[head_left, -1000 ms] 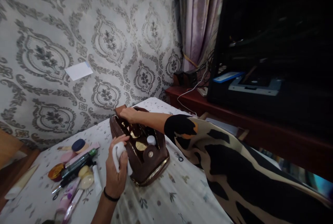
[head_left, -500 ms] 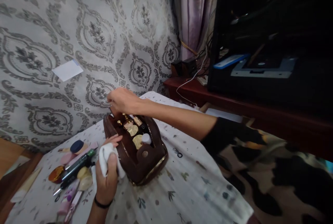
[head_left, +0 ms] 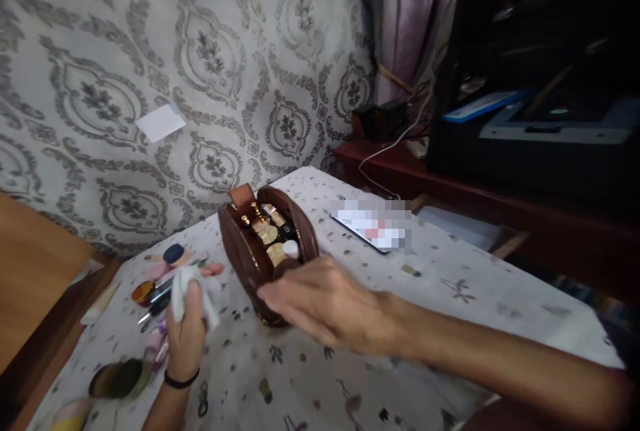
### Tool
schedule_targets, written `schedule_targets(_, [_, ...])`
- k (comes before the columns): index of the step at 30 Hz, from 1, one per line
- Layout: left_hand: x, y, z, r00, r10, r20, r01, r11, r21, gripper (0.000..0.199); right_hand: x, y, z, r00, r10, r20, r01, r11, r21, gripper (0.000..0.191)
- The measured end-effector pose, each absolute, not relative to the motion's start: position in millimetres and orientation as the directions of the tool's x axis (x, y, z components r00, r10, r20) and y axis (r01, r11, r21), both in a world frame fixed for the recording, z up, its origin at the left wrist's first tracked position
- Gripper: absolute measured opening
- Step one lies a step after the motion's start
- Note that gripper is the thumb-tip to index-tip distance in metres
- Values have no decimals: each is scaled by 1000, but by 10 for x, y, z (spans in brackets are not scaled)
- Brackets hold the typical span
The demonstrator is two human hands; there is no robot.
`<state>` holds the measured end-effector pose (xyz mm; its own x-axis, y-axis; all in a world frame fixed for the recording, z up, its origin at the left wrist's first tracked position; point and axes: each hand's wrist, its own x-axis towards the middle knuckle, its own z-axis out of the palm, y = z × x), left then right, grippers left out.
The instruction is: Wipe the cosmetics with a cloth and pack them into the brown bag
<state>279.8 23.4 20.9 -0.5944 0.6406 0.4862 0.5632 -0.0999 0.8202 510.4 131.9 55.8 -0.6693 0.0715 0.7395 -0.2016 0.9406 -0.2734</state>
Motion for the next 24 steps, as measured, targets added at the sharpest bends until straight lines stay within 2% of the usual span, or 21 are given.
schedule_targets(3, [2769, -14, 32, -521, 736, 433, 656, 21, 754, 37, 5062, 1038, 295, -718, 19, 695, -233, 935, -266, 29])
schedule_targets(5, [2758, -165, -78, -447, 800, 399, 703, 39, 710, 34, 4992, 884, 142, -787, 13, 617, -228, 923, -309, 31])
schedule_targets(9, [2699, -397, -201, -362, 864, 349, 753, 50, 656, 30, 4791, 683, -36, -912, 72, 403, -154, 852, -500, 29])
schedule_targets(12, [2603, -508, -193, -366, 863, 349, 775, 75, 627, 32, 4574, 585, -88, -930, 171, 325, -89, 755, -650, 25])
schedule_targets(14, [2525, -561, -173, -387, 848, 362, 780, 92, 619, 31, 4388, 519, -126, -933, 262, 247, -39, 609, -792, 22])
schedule_targets(17, [2422, -632, -179, -438, 817, 375, 776, 133, 616, 30, 4064, 420, -213, -930, 362, 56, 31, 228, -973, 21])
schedule_targets(21, [2364, -726, -255, -470, 782, 408, 771, 140, 621, 32, 3647, 321, -330, -920, 389, -51, 14, -96, -995, 30])
schedule_targets(24, [2356, -774, -279, -460, 795, 395, 766, 129, 630, 36, 3411, 279, -390, -896, 440, -62, -23, -186, -982, 39])
